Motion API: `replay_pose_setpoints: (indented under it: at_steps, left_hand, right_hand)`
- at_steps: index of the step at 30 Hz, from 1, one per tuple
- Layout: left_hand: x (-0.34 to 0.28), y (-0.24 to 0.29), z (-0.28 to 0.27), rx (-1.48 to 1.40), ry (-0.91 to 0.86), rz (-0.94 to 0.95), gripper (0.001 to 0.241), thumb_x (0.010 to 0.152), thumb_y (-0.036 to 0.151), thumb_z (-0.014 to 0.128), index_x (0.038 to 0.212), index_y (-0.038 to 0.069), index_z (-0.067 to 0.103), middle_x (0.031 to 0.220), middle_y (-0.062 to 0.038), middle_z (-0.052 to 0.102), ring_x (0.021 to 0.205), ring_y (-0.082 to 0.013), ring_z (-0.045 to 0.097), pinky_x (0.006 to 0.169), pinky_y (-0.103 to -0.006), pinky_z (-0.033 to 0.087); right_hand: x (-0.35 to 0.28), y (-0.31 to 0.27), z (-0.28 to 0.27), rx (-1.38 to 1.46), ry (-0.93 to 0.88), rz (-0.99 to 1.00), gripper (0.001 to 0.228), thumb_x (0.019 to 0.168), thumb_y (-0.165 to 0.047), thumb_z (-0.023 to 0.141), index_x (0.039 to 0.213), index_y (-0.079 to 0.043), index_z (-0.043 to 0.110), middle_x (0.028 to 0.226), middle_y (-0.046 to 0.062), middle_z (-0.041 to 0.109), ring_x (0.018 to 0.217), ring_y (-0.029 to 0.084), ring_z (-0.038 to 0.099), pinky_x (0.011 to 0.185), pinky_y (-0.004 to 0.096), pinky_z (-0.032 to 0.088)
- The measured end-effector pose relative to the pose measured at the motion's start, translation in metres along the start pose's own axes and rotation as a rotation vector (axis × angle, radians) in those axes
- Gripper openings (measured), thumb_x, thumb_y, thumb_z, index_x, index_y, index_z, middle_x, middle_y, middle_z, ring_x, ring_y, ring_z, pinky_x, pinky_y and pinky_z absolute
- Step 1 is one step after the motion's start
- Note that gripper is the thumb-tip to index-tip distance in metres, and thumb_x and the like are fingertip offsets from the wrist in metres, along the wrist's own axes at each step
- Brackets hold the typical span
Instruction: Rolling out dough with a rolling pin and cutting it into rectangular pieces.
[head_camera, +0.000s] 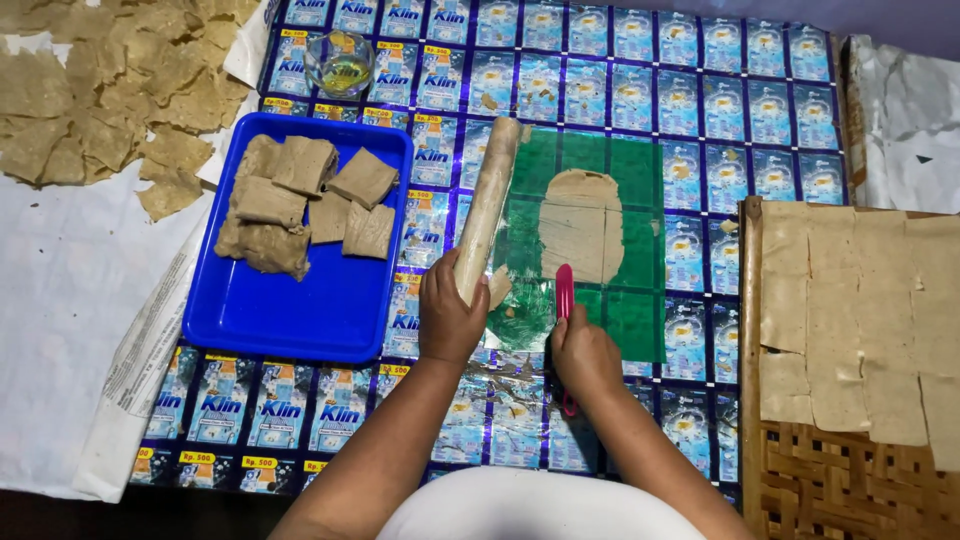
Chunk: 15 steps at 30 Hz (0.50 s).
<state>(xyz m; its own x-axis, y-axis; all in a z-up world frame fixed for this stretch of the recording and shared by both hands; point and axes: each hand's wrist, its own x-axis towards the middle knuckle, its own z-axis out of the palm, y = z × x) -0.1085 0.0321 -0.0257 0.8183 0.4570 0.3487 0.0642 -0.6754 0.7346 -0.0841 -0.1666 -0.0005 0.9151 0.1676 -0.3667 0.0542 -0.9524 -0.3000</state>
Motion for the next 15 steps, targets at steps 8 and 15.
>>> replay_pose_setpoints:
  at_steps: [8, 15]
  left_hand:
    - [-0.001, -0.013, 0.009, 0.012, 0.068, 0.060, 0.049, 0.090, 0.021, 0.071, 0.132, 0.002, 0.055, 0.122, -0.018, 0.063, 0.107, -0.0374, 0.064, 0.095, -0.0480, 0.052]
    - [0.002, -0.009, 0.005, 0.012, 0.051, 0.056, 0.049, 0.090, 0.021, 0.071, 0.132, 0.001, 0.055, 0.123, -0.018, 0.062, 0.108, -0.0377, 0.064, 0.095, -0.0474, 0.051]
  right_hand:
    - [0.021, 0.000, 0.015, 0.005, 0.031, 0.028, 0.033, 0.103, -0.036, 0.035, 0.111, -0.009, 0.052, 0.087, 0.028, 0.073, 0.092, 0.052, 0.073, 0.082, 0.061, 0.058]
    - [0.056, -0.014, -0.001, 0.008, 0.073, 0.022, 0.034, 0.103, -0.036, 0.036, 0.109, -0.007, 0.053, 0.090, 0.029, 0.073, 0.095, 0.053, 0.071, 0.083, 0.061, 0.057]
